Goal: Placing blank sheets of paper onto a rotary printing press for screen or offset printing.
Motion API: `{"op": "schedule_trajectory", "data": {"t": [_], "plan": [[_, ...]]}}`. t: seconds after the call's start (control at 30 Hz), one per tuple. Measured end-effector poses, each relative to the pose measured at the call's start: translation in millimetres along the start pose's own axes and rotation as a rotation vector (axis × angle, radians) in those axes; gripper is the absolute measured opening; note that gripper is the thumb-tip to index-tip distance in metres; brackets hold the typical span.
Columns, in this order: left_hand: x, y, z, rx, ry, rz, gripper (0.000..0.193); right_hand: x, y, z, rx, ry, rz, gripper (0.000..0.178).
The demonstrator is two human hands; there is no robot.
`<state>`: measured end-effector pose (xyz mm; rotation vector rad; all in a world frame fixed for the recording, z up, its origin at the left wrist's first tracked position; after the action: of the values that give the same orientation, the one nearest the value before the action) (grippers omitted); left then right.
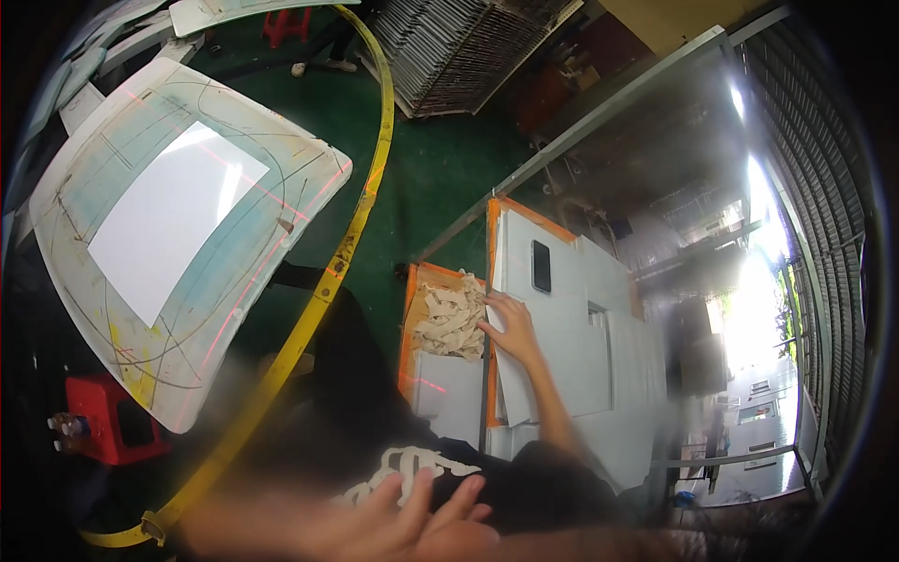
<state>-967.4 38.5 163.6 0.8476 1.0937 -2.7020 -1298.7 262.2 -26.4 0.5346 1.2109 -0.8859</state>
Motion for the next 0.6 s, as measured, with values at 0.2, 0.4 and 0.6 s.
{"op": "schedule_trajectory", "data": {"t": [0.2, 0.4, 0.6], "plan": [[-12.8, 36.6, -24.1, -0.093, -0.408, -0.31, 0.029, 6.9, -0.8, -6.0, 0.078, -0.206, 0.001, 0.033], [-26.6, 66.5, -46.8, -0.239, -0.215, -0.737, 0.025, 6.4, 3.4, -4.8, 0.095, -0.228, -0.018, 0.037], [-18.6, 70.4, -52.5, -0.068, -0.144, -0.806, 0.017, 3.1, 1.0, -3.1, 0.11, -0.265, 0.018, 0.038]]}}
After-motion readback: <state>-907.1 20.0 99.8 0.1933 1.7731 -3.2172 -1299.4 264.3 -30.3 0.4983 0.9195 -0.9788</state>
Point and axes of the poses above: each hand's wrist, its own y-axis away from the middle knuckle, its own x-axis out of the palm, z = x × y, the point moved 4 cm from there along -y, towards the middle knuckle, and after that the axes turned 12 degrees about x, right-handed, at the moved point
